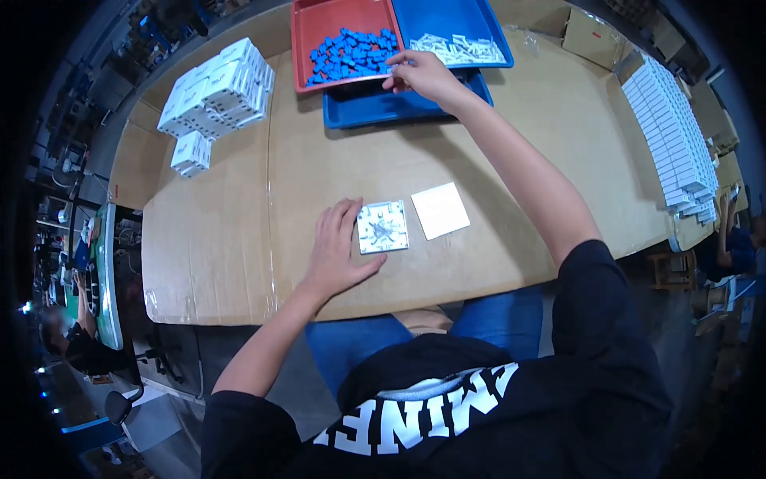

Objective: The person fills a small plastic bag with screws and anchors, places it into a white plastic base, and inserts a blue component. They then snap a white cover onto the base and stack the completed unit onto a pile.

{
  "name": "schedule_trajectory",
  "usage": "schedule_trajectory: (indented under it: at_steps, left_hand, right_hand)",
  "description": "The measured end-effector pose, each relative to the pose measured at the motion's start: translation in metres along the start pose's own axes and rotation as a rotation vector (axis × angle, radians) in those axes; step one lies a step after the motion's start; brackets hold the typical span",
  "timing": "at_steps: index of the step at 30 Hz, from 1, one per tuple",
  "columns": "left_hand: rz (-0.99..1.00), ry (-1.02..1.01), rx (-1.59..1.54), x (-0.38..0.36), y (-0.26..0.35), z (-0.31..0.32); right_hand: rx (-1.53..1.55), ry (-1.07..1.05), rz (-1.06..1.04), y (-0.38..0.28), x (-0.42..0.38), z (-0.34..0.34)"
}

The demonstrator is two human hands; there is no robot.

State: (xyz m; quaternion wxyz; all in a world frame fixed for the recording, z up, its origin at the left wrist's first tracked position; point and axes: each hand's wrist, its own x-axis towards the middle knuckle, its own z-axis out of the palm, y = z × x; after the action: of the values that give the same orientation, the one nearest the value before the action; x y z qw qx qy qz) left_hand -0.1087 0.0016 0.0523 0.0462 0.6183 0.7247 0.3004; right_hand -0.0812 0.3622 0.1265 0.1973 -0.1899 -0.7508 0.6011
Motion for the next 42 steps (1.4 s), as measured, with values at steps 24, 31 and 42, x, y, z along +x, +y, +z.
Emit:
schedule_trajectory:
  at_steps: [24,31,42]
  left_hand:
    - [-0.013,-0.072,-0.039,0.002,-0.005,-0.002]
    - [0.019,-0.083,-0.003,0.001,-0.003,0.001]
    - [0.072,0.01,0.002,-0.001,0.006,0.003]
  right_hand:
    - [0.432,0.179,-0.106,-0.017,0.151,0.017]
    - [0.807,-0.065,-0.206,-0.089,0.021,-0.013]
    - [0.985,-0.178,-0.297,-0.135,-0.124,-0.014]
